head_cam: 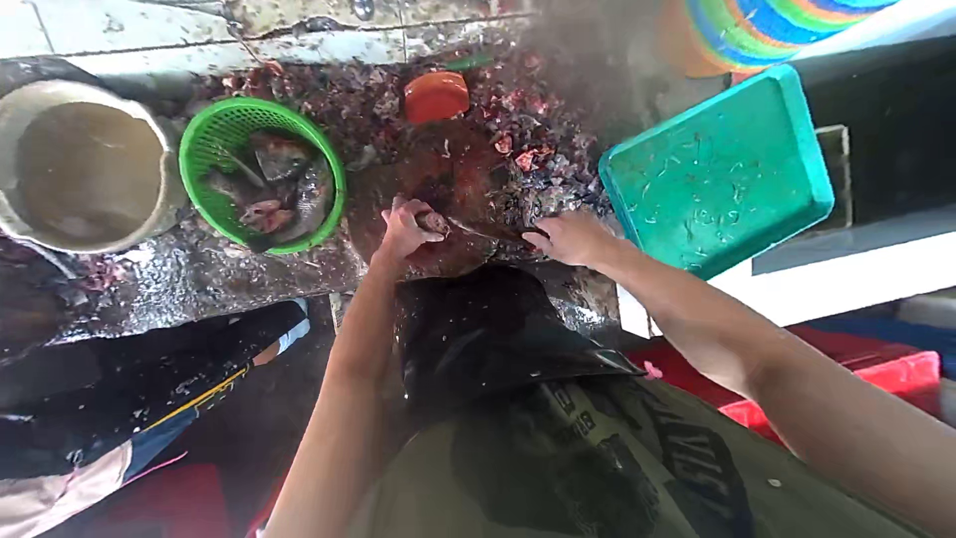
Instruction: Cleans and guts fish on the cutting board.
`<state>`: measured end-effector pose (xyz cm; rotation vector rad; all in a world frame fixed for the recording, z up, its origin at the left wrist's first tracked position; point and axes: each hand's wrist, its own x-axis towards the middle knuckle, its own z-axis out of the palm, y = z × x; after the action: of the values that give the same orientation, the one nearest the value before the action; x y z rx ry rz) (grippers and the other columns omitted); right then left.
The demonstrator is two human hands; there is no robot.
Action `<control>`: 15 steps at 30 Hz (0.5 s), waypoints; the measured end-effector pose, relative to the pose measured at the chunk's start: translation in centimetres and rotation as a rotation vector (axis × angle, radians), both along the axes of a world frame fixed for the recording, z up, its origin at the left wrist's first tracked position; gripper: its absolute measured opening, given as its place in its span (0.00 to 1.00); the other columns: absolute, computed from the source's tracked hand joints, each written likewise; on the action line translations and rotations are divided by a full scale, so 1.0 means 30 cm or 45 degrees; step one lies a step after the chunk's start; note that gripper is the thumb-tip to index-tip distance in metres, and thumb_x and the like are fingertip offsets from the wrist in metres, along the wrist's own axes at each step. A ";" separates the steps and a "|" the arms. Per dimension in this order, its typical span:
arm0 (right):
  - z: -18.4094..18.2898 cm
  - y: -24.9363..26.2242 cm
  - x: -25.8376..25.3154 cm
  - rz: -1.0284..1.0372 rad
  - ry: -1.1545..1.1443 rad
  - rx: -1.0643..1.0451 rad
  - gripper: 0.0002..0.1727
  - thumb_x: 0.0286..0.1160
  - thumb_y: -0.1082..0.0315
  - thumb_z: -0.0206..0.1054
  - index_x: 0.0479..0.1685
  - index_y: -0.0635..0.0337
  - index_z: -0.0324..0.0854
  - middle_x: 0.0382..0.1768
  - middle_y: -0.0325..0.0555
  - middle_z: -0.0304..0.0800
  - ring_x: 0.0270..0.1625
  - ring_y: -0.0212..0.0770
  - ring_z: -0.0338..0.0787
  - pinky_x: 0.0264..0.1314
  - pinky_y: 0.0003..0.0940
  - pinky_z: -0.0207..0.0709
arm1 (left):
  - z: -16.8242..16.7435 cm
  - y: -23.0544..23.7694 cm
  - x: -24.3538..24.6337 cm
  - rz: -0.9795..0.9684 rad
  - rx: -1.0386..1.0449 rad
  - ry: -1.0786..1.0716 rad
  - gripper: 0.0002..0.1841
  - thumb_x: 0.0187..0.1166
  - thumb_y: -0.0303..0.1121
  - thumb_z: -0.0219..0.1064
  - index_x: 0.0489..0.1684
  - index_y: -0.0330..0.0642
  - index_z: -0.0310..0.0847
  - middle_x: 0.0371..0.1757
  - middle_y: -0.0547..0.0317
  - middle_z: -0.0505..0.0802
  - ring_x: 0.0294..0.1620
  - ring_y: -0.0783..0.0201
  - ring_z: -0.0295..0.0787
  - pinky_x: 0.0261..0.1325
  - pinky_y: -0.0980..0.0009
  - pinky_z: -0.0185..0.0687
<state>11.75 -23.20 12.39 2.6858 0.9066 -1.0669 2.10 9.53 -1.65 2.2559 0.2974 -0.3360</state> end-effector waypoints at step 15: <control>0.066 0.311 -0.092 0.236 0.018 -0.121 0.27 0.92 0.47 0.48 0.40 0.59 0.84 0.39 0.57 0.89 0.46 0.63 0.93 0.37 0.63 0.83 | -0.034 0.034 -0.073 -0.035 0.007 -0.196 0.26 0.49 0.44 0.91 0.50 0.57 0.92 0.59 0.65 0.92 0.71 0.52 0.79 0.76 0.33 0.60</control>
<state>8.99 -13.87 14.38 2.4649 1.0552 -1.0611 -0.07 10.54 -2.66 2.2780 0.1873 -0.1745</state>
